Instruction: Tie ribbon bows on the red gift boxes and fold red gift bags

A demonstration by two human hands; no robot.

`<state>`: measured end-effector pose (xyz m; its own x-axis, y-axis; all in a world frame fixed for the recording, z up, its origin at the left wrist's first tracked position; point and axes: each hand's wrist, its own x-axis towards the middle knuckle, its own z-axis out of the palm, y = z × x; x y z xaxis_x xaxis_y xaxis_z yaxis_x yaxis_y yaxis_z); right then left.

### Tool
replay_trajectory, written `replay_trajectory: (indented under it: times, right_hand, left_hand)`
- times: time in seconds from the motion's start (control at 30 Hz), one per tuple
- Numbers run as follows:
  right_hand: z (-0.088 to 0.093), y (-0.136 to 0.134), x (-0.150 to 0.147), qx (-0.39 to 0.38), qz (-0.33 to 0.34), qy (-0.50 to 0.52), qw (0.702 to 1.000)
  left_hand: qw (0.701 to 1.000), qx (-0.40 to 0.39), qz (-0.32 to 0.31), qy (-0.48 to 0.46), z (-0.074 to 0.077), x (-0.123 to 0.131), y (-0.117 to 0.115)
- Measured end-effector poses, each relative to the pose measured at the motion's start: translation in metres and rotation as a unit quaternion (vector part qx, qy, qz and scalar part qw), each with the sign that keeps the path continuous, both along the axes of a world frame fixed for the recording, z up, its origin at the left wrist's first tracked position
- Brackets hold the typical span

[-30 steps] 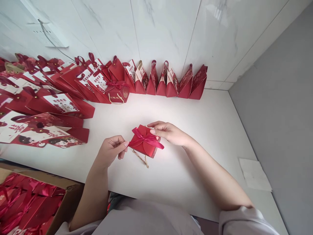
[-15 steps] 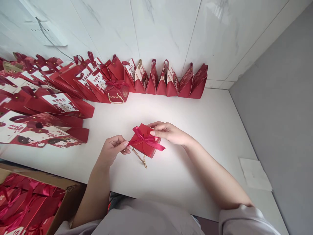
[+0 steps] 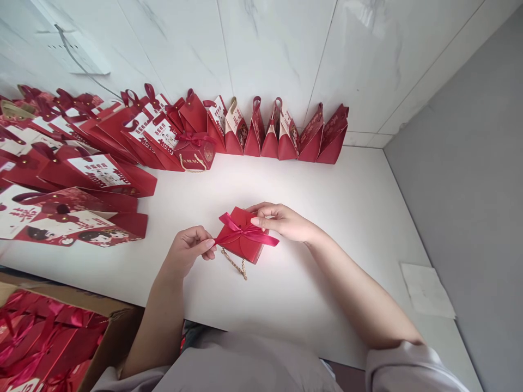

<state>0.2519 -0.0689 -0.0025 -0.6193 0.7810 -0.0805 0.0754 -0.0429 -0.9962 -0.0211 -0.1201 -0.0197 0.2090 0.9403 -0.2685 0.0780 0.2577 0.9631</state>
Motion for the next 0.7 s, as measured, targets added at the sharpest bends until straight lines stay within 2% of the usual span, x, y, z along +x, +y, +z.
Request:
replay_trajectory:
  times: [0.13, 0.23, 0.3, 0.5, 0.7]
  right_hand:
    - [0.000, -0.001, -0.002, 0.001, -0.015, 0.007, 1.000]
    - [0.001, -0.001, -0.001, 0.007, 0.001, 0.006, 1.000]
    - [0.001, 0.000, 0.001, 0.014, 0.016, 0.013, 1.000]
    - [0.002, 0.001, 0.003, 0.011, 0.020, 0.010, 1.000]
    - [0.000, 0.000, 0.002, 0.019, 0.009, -0.001, 1.000]
  left_hand:
    - [1.000, -0.003, -0.002, 0.001, 0.002, 0.004, -0.001]
    - [1.000, 0.000, -0.030, 0.002, 0.004, 0.005, -0.002]
    - [0.999, 0.017, -0.047, 0.005, 0.004, 0.005, -0.002]
    - [0.996, 0.074, -0.035, 0.034, -0.004, 0.004, -0.001]
    - [0.998, 0.041, -0.042, 0.016, -0.005, 0.004, -0.003]
